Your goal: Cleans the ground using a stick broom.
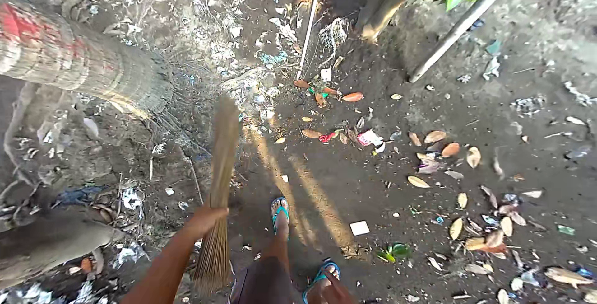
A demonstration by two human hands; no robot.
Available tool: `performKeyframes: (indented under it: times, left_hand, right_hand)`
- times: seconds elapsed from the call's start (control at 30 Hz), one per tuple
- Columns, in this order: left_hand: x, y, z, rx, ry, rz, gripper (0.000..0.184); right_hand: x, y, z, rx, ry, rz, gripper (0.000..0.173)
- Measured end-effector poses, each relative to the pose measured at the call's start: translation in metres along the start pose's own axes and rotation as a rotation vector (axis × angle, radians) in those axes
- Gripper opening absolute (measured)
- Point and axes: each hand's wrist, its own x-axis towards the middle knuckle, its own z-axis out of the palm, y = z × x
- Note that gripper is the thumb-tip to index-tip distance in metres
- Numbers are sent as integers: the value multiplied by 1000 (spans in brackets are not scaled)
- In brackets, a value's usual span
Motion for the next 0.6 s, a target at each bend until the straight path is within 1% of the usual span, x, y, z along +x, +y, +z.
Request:
performKeyframes:
  times: [0.03,0.07,0.1,0.13,0.17,0.23,0.27,0.3,0.33,0.4,0.43,0.47,0.5,0.57,0.6]
  left_hand:
    - [33,5,-3,-56,19,-13,87]
    - [66,10,3,-78,4,-33,75]
    - [92,18,19,-48,-57,-52,66]
    - [112,28,45,27,-169,-64,63]
    - [119,40,77,102,-284,-68,61]
    - [107,63,135,293,-499,-49,61]
    - [99,74,156,385,-606,-21,65]
    - [92,79,169,437,-717,19,70]
    - [82,79,170,447,-802,61,75]
    - [59,79,147,393,-875,144,83]
    - [46,82,128,347,-866,178,86]
    - [32,85,106,278,-814,194,86]
    - [23,90,83,225,-726,195,88]
    - [18,110,44,192,-479,191,92]
    - [23,124,32,200,-338,174,93]
  right_hand:
    - [4,-10,4,-2,7,8,60]
    - [7,-19,7,-1,11,24,60]
    - [9,-26,10,-2,18,33,60]
    - [13,-32,11,1,17,36,60]
    - [14,-36,11,2,19,36,61]
    - [10,-44,14,22,32,30,61]
    - [8,-50,11,25,48,20,61]
    - [5,-54,8,27,69,12,60]
    - [-1,-58,6,23,93,12,59]
    - [-3,-71,-7,-29,114,37,58]
    - [-2,-79,-16,-53,119,56,57]
    - [-2,-79,-23,-48,116,69,57]
    - [-1,-72,-27,-47,125,66,58]
    - [2,-50,-33,-78,113,61,62]
    - [5,-43,-35,-97,89,58,64]
